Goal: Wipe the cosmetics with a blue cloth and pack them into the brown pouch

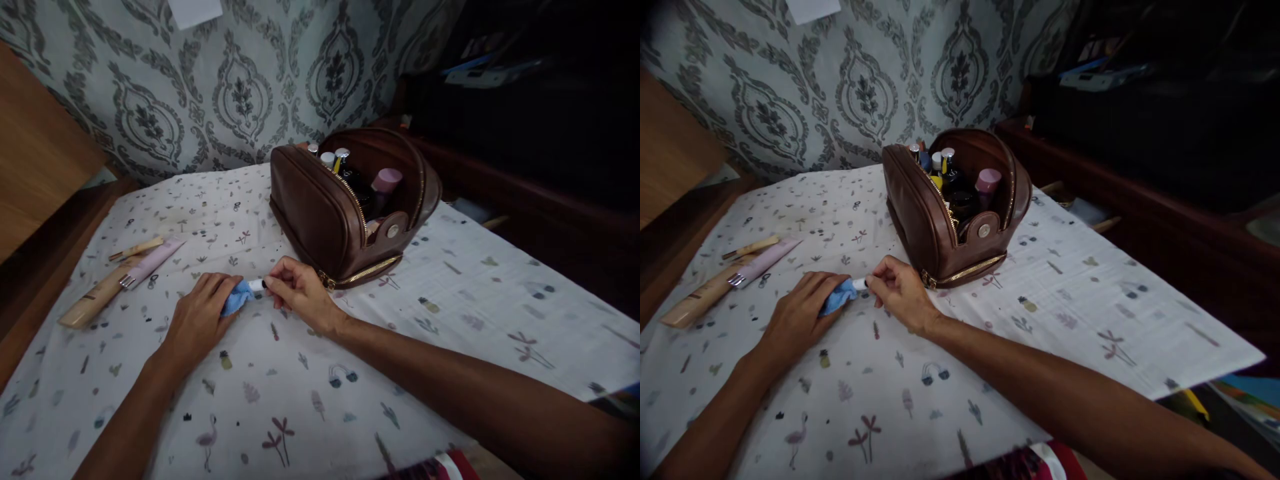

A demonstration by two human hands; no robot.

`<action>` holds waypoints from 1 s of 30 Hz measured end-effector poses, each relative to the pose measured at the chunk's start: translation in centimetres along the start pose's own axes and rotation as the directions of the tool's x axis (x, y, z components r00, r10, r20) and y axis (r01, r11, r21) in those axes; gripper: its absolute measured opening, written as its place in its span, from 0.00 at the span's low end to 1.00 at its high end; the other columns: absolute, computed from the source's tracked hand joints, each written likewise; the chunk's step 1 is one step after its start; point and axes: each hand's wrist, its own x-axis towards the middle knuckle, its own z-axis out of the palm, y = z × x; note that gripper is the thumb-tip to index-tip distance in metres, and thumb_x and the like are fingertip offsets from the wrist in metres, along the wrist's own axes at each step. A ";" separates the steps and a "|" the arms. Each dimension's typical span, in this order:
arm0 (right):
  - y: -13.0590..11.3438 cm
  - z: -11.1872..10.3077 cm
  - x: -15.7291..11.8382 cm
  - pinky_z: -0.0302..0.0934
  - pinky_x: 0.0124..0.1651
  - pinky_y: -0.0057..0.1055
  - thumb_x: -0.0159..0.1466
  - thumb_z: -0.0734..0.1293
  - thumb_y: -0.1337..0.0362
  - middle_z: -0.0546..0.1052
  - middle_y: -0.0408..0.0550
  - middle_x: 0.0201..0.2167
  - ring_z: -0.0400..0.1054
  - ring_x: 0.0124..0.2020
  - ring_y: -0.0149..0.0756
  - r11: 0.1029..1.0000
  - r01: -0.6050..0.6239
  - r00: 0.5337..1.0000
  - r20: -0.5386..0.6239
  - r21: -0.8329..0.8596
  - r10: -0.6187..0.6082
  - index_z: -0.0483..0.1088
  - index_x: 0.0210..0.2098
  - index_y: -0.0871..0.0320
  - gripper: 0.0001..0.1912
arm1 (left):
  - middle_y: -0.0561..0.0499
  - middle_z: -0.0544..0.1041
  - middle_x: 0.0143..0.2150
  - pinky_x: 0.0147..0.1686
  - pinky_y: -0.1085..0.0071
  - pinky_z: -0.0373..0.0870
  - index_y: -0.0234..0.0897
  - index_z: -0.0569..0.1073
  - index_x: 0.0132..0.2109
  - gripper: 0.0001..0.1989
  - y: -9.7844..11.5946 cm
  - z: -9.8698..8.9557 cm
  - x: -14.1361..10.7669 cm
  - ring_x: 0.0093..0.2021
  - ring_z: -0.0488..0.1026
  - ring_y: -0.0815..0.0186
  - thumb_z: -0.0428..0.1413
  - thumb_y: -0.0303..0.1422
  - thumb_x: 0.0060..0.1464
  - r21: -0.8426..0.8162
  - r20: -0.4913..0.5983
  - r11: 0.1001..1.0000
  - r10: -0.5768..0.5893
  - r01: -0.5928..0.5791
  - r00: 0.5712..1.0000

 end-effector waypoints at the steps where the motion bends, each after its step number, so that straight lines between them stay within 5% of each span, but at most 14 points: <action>1: 0.0 0.0 0.0 0.50 0.17 0.22 0.59 0.69 0.54 0.72 0.39 0.23 0.61 0.17 0.24 1.000 0.002 1.000 -0.017 0.011 -0.001 0.62 0.29 0.56 0.15 | 0.45 0.74 0.50 0.40 0.63 0.72 0.39 0.68 0.57 0.16 -0.2 -0.2 -0.1 0.50 0.70 0.54 0.49 0.34 0.64 0.000 0.016 1.000 -0.023 0.023 1.000; 6: -0.3 0.0 0.1 0.47 0.15 0.21 0.59 0.69 0.51 0.70 0.37 0.19 0.57 0.14 0.23 0.995 -0.021 0.997 -0.071 0.093 0.028 0.65 0.30 0.56 0.16 | 0.46 0.75 0.49 0.36 0.66 0.72 0.41 0.69 0.57 0.16 -0.8 -0.3 -0.3 0.48 0.72 0.56 0.47 0.36 0.64 -0.051 0.049 0.993 -0.102 0.105 0.994; 10: -0.7 0.2 0.0 0.49 0.16 0.22 0.57 0.72 0.50 0.71 0.38 0.21 0.60 0.16 0.25 0.981 -0.032 0.999 0.009 0.190 0.031 0.68 0.38 0.57 0.19 | 0.46 0.75 0.45 0.40 0.65 0.70 0.40 0.71 0.53 0.15 -0.4 -0.2 -0.3 0.43 0.72 0.58 0.46 0.37 0.65 -0.227 0.023 0.963 -0.142 0.143 0.990; 15: -0.9 0.3 -0.5 0.52 0.19 0.24 0.56 0.74 0.50 0.68 0.38 0.23 0.60 0.20 0.26 0.989 -0.018 0.987 0.160 0.144 -0.005 0.72 0.38 0.57 0.19 | 0.52 0.73 0.35 0.37 0.70 0.66 0.38 0.70 0.44 0.12 1.8 -1.1 0.2 0.34 0.69 0.64 0.47 0.40 0.65 -0.585 0.088 0.784 -0.192 0.207 0.977; 20: -1.2 0.4 -0.6 0.65 0.37 0.30 0.59 0.72 0.46 0.72 0.43 0.30 0.68 0.33 0.34 0.995 0.095 0.991 0.089 0.032 -0.098 0.72 0.32 0.56 0.19 | 0.56 0.65 0.26 0.31 0.71 0.61 0.38 0.66 0.33 0.16 3.1 -1.5 0.6 0.27 0.63 0.68 0.46 0.43 0.65 -0.684 0.203 0.690 -0.131 0.236 0.971; 24: -1.4 0.4 -0.8 0.67 0.44 0.35 0.60 0.70 0.44 0.75 0.44 0.32 0.71 0.36 0.36 0.996 0.006 0.990 0.137 0.094 -0.019 0.67 0.37 0.55 0.21 | 0.56 0.63 0.26 0.31 0.71 0.60 0.39 0.62 0.29 0.19 2.3 -1.5 0.4 0.28 0.62 0.68 0.45 0.45 0.66 -0.693 0.128 0.663 -0.275 0.284 0.953; 28: -1.2 0.4 -1.1 0.60 0.29 0.27 0.63 0.67 0.44 0.70 0.40 0.25 0.63 0.25 0.31 0.999 -0.012 0.975 0.220 -0.032 0.019 0.65 0.34 0.55 0.20 | 0.52 0.72 0.37 0.38 0.71 0.67 0.39 0.70 0.45 0.14 1.5 -1.9 0.0 0.37 0.70 0.64 0.49 0.44 0.64 -0.773 0.056 0.545 -0.451 0.325 0.891; 30: -1.2 0.4 -1.1 0.54 0.26 0.25 0.64 0.67 0.46 0.66 0.38 0.23 0.58 0.24 0.29 0.989 0.046 0.977 0.212 -0.142 -0.015 0.66 0.33 0.56 0.19 | 0.50 0.74 0.47 0.43 0.70 0.69 0.42 0.67 0.58 0.20 1.3 -2.1 -0.1 0.44 0.72 0.62 0.51 0.44 0.63 -0.817 0.043 0.491 -0.473 0.304 0.880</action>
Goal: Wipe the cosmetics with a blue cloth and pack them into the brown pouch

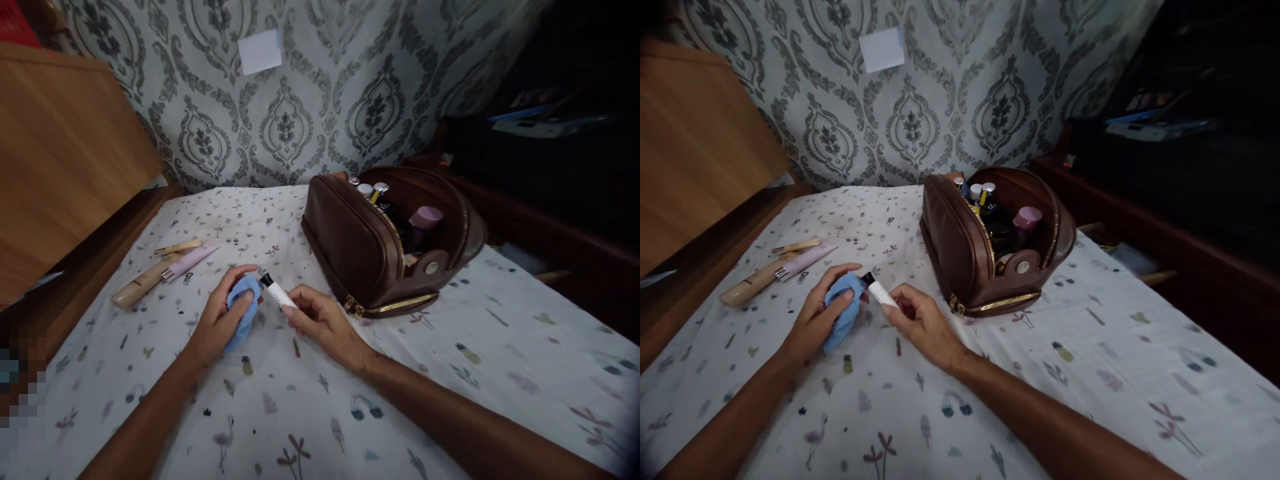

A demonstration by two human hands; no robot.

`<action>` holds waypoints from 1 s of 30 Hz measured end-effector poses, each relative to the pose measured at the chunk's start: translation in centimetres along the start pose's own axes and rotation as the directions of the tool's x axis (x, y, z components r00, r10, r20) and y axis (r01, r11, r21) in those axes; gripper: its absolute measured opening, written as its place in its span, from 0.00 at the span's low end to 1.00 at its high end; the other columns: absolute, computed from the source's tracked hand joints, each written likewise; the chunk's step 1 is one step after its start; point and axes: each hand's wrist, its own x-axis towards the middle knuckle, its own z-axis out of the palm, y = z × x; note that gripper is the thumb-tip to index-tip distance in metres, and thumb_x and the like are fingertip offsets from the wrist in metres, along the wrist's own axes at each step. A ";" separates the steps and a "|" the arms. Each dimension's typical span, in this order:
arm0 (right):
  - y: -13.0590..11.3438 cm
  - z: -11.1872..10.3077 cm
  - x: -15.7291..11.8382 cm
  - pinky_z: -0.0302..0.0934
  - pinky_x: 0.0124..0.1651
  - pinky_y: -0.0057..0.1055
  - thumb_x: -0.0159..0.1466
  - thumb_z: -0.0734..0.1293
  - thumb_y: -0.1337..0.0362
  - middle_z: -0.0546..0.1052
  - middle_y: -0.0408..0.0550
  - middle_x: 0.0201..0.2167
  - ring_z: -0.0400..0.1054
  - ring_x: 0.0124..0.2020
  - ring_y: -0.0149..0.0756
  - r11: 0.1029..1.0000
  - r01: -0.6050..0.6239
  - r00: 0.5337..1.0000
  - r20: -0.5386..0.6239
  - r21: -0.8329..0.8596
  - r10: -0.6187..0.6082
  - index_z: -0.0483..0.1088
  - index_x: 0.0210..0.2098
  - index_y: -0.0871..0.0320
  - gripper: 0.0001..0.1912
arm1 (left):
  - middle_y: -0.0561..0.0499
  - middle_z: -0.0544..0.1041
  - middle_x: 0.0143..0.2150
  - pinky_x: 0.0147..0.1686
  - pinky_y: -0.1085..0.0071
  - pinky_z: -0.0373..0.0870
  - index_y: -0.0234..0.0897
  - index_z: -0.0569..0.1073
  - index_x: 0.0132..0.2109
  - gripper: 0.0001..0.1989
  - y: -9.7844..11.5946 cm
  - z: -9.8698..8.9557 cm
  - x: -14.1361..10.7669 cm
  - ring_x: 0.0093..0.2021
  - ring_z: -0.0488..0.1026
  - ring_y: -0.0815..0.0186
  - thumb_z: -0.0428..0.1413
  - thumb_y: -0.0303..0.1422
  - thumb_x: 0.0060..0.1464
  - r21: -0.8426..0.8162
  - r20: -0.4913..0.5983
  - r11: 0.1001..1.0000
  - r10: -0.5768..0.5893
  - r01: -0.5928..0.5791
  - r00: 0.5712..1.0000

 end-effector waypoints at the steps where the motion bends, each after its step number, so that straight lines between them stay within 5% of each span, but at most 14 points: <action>1: 0.0 0.0 0.0 0.52 0.26 0.25 0.64 0.67 0.47 0.64 0.38 0.23 0.57 0.24 0.28 0.999 0.014 1.000 -0.006 -0.039 -0.014 0.68 0.33 0.57 0.18 | 0.50 0.74 0.48 0.43 0.70 0.69 0.44 0.65 0.61 0.23 0.0 -0.1 0.0 0.44 0.72 0.62 0.51 0.44 0.62 -0.015 0.006 1.000 0.003 -0.002 1.000; 5: -0.1 -0.1 0.3 0.51 0.26 0.25 0.64 0.67 0.53 0.65 0.39 0.24 0.57 0.26 0.29 0.993 0.035 0.999 -0.016 -0.113 -0.037 0.70 0.34 0.57 0.13 | 0.52 0.73 0.37 0.32 0.73 0.67 0.42 0.68 0.59 0.23 -0.4 -0.2 0.0 0.32 0.69 0.66 0.51 0.46 0.62 -0.020 0.107 0.999 -0.033 0.036 0.994; 12: 0.4 -0.4 0.0 0.58 0.34 0.29 0.62 0.67 0.66 0.73 0.42 0.28 0.66 0.29 0.33 0.915 0.085 0.986 -0.100 -0.395 -0.135 0.73 0.35 0.56 0.03 | 0.54 0.71 0.33 0.29 0.74 0.64 0.40 0.71 0.48 0.17 -0.8 0.1 0.0 0.31 0.66 0.68 0.52 0.47 0.62 -0.049 0.150 0.995 -0.076 0.084 0.986; 17: -0.1 -0.3 -0.5 0.60 0.37 0.31 0.67 0.65 0.60 0.75 0.47 0.34 0.69 0.35 0.37 0.810 0.159 0.971 -0.059 -0.565 -0.232 0.73 0.39 0.56 0.07 | 0.53 0.71 0.32 0.28 0.75 0.64 0.38 0.71 0.45 0.17 -0.6 0.1 0.0 0.30 0.66 0.68 0.53 0.48 0.62 -0.118 0.175 0.987 -0.089 0.110 0.981; 21: -0.6 -0.2 -0.6 0.59 0.34 0.31 0.74 0.55 0.59 0.70 0.46 0.28 0.65 0.29 0.34 0.765 0.146 0.972 -0.053 -0.628 -0.229 0.70 0.30 0.58 0.20 | 0.54 0.71 0.31 0.27 0.76 0.62 0.37 0.70 0.43 0.16 -0.5 0.0 0.0 0.28 0.64 0.70 0.53 0.47 0.62 -0.136 0.183 0.984 -0.086 0.112 0.979; 26: -0.4 -0.3 -0.7 0.63 0.38 0.31 0.69 0.63 0.65 0.70 0.48 0.35 0.67 0.36 0.36 0.732 0.242 0.943 -0.024 -0.637 -0.332 0.73 0.43 0.58 0.07 | 0.53 0.71 0.28 0.25 0.76 0.62 0.37 0.69 0.38 0.17 -0.7 0.1 0.2 0.26 0.65 0.70 0.54 0.48 0.61 -0.171 0.182 0.976 -0.103 0.135 0.978; 30: 0.2 -0.3 -0.7 0.65 0.40 0.32 0.64 0.65 0.70 0.69 0.48 0.39 0.68 0.39 0.37 0.712 0.261 0.931 -0.025 -0.652 -0.364 0.71 0.46 0.55 0.11 | 0.52 0.72 0.28 0.24 0.75 0.63 0.36 0.71 0.39 0.19 -0.9 0.1 0.3 0.27 0.66 0.69 0.55 0.49 0.59 -0.189 0.170 0.971 -0.112 0.144 0.979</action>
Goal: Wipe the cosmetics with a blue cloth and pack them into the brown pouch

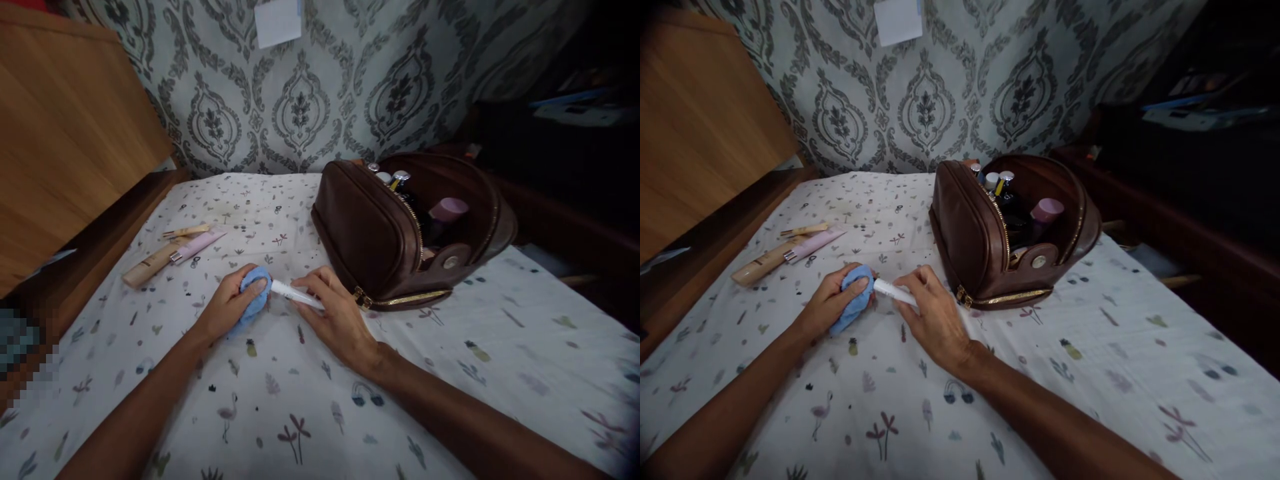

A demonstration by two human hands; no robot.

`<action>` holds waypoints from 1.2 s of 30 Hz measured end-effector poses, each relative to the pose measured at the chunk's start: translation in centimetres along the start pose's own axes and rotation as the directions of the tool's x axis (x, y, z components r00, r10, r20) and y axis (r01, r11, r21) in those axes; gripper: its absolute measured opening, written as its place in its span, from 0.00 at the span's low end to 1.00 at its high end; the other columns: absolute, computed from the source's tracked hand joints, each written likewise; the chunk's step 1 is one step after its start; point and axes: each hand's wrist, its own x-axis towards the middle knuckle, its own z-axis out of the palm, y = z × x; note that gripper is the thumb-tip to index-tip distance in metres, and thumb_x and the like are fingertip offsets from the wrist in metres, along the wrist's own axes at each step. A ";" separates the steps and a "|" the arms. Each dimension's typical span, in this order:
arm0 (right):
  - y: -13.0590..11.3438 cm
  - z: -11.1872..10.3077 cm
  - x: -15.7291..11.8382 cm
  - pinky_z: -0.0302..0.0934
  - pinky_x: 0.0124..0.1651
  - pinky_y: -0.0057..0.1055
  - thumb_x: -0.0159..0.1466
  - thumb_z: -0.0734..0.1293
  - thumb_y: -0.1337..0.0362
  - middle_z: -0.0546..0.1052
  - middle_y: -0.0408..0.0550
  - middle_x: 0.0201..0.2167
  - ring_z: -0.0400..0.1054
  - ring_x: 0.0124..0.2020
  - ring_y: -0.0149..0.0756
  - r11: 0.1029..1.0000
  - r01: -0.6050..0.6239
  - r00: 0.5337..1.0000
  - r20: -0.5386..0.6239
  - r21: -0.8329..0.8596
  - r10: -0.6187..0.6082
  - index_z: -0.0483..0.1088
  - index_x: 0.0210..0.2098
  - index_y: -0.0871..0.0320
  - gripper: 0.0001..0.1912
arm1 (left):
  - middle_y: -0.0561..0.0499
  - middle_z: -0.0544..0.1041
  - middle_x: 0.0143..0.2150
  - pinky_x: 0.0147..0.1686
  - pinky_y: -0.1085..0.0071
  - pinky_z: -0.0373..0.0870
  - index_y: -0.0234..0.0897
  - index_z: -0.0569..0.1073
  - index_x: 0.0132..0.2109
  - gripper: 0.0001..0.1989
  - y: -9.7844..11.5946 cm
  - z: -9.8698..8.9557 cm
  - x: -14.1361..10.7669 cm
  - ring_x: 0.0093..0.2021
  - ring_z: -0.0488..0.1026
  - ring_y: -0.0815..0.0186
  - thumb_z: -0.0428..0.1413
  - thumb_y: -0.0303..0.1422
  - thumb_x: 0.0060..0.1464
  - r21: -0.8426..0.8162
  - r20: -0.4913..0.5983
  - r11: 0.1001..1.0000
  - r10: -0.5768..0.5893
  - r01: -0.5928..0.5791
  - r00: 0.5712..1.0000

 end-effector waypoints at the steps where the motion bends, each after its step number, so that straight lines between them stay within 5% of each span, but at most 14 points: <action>1: 0.1 0.1 0.0 0.66 0.40 0.33 0.63 0.65 0.71 0.69 0.48 0.40 0.68 0.38 0.37 1.000 -0.007 1.000 -0.002 0.005 0.007 0.70 0.47 0.55 0.13 | 0.52 0.72 0.29 0.25 0.75 0.63 0.36 0.71 0.39 0.19 0.0 0.0 0.0 0.27 0.67 0.69 0.56 0.50 0.58 -0.005 -0.007 1.000 -0.003 0.003 1.000; 4: 0.2 0.3 0.0 0.66 0.38 0.32 0.62 0.67 0.70 0.70 0.47 0.39 0.68 0.37 0.37 0.997 -0.065 0.997 -0.029 0.050 0.067 0.68 0.49 0.54 0.16 | 0.51 0.73 0.30 0.27 0.74 0.66 0.35 0.72 0.40 0.21 0.0 0.0 0.1 0.28 0.69 0.67 0.58 0.51 0.56 -0.025 -0.035 1.000 -0.008 0.007 0.999; 8: 0.0 0.2 0.2 0.61 0.33 0.28 0.64 0.67 0.63 0.72 0.44 0.32 0.67 0.34 0.35 0.972 -0.155 0.986 -0.027 0.175 0.162 0.69 0.40 0.56 0.05 | 0.51 0.74 0.30 0.30 0.73 0.68 0.35 0.73 0.43 0.21 0.1 0.0 0.1 0.30 0.71 0.66 0.58 0.50 0.56 -0.074 -0.038 0.997 -0.003 0.000 0.999; 14: -0.2 0.0 0.5 0.56 0.27 0.28 0.70 0.58 0.53 0.67 0.38 0.20 0.62 0.21 0.30 0.881 -0.346 0.938 0.130 0.322 0.321 0.67 0.37 0.56 0.15 | 0.51 0.74 0.32 0.31 0.74 0.68 0.35 0.73 0.50 0.22 0.0 -0.1 0.1 0.31 0.71 0.66 0.58 0.47 0.56 -0.103 -0.021 0.995 0.008 -0.010 1.000; 20: 0.0 0.4 0.4 0.59 0.33 0.28 0.59 0.71 0.59 0.72 0.41 0.30 0.67 0.31 0.33 0.912 -0.288 0.957 0.066 0.293 0.281 0.68 0.43 0.55 0.14 | 0.52 0.74 0.30 0.32 0.72 0.71 0.35 0.74 0.49 0.23 0.1 -0.1 0.3 0.29 0.71 0.66 0.60 0.48 0.55 -0.133 -0.070 0.991 -0.008 -0.002 0.997; 23: 0.0 0.3 0.4 0.60 0.34 0.28 0.62 0.67 0.60 0.73 0.43 0.31 0.67 0.32 0.33 0.924 -0.266 0.963 0.029 0.275 0.269 0.69 0.35 0.56 0.06 | 0.51 0.74 0.31 0.32 0.72 0.71 0.34 0.74 0.49 0.23 0.0 -0.1 0.3 0.30 0.70 0.66 0.60 0.49 0.54 -0.136 -0.078 0.991 -0.011 0.000 0.997; 30: -0.4 0.0 0.5 0.58 0.25 0.24 0.67 0.62 0.55 0.69 0.39 0.23 0.65 0.23 0.29 0.861 -0.345 0.938 0.160 0.373 0.306 0.70 0.38 0.57 0.12 | 0.52 0.73 0.28 0.26 0.75 0.63 0.34 0.74 0.49 0.24 -0.3 -0.4 0.3 0.27 0.66 0.69 0.58 0.50 0.56 -0.077 -0.055 0.997 0.017 -0.021 0.998; 33: -0.6 0.1 0.4 0.59 0.24 0.24 0.66 0.62 0.51 0.69 0.38 0.22 0.65 0.21 0.28 0.788 -0.393 0.919 0.236 0.473 0.316 0.68 0.38 0.57 0.15 | 0.51 0.75 0.29 0.28 0.75 0.66 0.34 0.76 0.45 0.25 0.0 0.0 0.3 0.29 0.68 0.68 0.62 0.50 0.51 -0.170 -0.105 0.985 -0.043 0.025 0.994; 36: -1.1 0.4 0.3 0.58 0.21 0.24 0.65 0.63 0.46 0.71 0.38 0.22 0.65 0.18 0.27 0.616 -0.479 0.878 0.360 0.625 0.317 0.65 0.38 0.57 0.19 | 0.52 0.74 0.26 0.28 0.76 0.66 0.33 0.77 0.40 0.26 0.4 0.9 0.1 0.28 0.69 0.69 0.67 0.50 0.43 -0.345 -0.149 0.935 -0.146 0.087 0.978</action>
